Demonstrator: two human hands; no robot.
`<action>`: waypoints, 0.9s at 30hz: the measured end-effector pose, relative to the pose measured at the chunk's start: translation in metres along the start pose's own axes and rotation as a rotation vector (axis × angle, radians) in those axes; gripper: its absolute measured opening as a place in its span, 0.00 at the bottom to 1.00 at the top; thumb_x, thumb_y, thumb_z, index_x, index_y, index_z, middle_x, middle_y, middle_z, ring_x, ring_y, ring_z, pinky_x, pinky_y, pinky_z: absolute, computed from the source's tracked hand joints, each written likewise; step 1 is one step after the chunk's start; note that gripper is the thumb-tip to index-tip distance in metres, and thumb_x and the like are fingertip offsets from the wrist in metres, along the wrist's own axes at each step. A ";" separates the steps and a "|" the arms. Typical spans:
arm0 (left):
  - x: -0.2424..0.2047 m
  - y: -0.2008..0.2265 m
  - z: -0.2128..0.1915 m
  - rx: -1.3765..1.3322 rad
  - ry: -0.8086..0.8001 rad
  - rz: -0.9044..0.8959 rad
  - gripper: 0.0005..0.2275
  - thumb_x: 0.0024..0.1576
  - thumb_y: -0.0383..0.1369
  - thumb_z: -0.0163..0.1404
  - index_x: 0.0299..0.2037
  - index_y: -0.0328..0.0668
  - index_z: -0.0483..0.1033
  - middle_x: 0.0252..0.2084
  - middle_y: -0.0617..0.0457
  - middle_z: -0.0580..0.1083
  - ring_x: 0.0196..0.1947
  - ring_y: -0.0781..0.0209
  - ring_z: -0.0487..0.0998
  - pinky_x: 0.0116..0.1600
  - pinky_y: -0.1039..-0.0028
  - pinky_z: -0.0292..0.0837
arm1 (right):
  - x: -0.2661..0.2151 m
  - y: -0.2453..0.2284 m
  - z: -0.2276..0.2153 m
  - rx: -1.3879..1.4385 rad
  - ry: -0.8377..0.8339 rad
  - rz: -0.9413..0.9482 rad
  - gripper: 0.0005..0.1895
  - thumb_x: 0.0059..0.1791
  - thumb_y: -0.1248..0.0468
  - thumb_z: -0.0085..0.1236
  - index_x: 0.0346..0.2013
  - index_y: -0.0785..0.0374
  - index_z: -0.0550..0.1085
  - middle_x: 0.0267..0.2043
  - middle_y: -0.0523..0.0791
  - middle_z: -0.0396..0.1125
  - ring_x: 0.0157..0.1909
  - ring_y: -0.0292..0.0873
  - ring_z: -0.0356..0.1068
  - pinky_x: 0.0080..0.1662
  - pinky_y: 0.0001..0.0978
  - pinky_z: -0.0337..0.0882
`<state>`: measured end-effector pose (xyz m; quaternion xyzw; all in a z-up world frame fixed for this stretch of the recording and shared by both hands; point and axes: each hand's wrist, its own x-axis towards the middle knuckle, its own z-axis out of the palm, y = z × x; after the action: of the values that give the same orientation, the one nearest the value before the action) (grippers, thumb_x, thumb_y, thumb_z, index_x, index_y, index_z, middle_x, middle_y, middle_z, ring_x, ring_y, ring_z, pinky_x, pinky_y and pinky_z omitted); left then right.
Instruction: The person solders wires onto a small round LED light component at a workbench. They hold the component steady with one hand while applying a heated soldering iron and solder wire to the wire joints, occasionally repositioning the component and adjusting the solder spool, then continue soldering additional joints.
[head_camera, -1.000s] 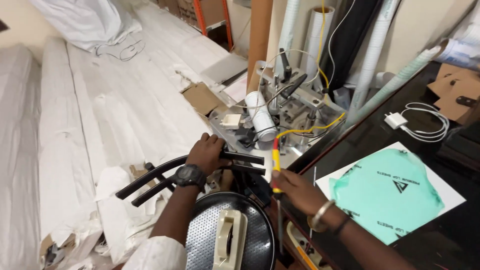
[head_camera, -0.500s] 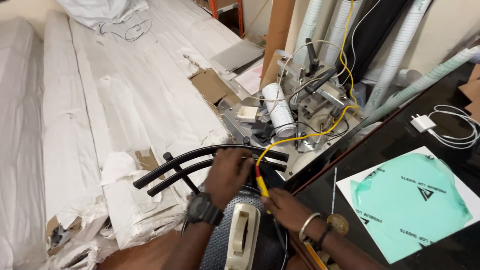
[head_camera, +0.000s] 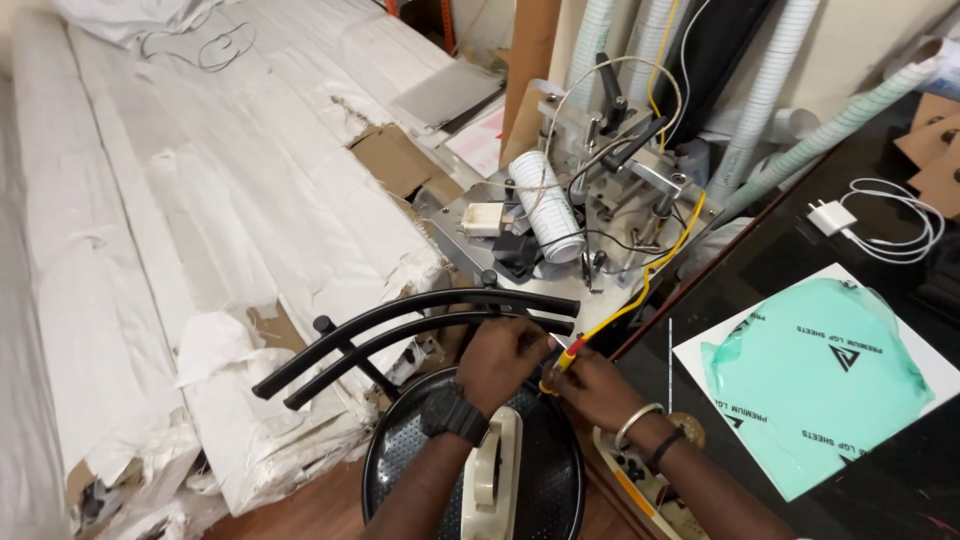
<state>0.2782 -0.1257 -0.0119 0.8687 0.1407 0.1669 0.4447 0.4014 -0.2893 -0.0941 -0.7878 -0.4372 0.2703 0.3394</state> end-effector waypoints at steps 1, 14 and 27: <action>0.000 -0.002 0.000 -0.006 -0.030 -0.001 0.11 0.55 0.38 0.58 0.37 0.36 0.83 0.31 0.43 0.79 0.29 0.50 0.81 0.38 0.64 0.76 | 0.003 -0.002 0.000 0.006 0.028 -0.010 0.18 0.51 0.54 0.54 0.38 0.67 0.78 0.41 0.53 0.73 0.43 0.53 0.75 0.46 0.44 0.72; 0.011 0.014 -0.043 0.094 0.169 0.041 0.13 0.53 0.41 0.58 0.38 0.38 0.83 0.34 0.44 0.79 0.33 0.49 0.81 0.37 0.63 0.76 | 0.015 -0.114 -0.049 -0.410 0.161 0.011 0.14 0.45 0.61 0.56 0.42 0.65 0.74 0.41 0.55 0.73 0.44 0.62 0.71 0.46 0.55 0.69; -0.023 -0.038 -0.044 0.157 0.375 -0.127 0.12 0.55 0.39 0.57 0.42 0.40 0.82 0.33 0.45 0.80 0.31 0.51 0.83 0.36 0.63 0.77 | 0.072 -0.085 -0.082 -0.619 0.529 -0.411 0.07 0.50 0.59 0.58 0.41 0.53 0.79 0.39 0.41 0.74 0.49 0.45 0.71 0.55 0.49 0.61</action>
<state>0.2356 -0.0807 -0.0225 0.8439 0.2879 0.2857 0.3513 0.4522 -0.2181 0.0133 -0.7909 -0.5431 -0.1564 0.2347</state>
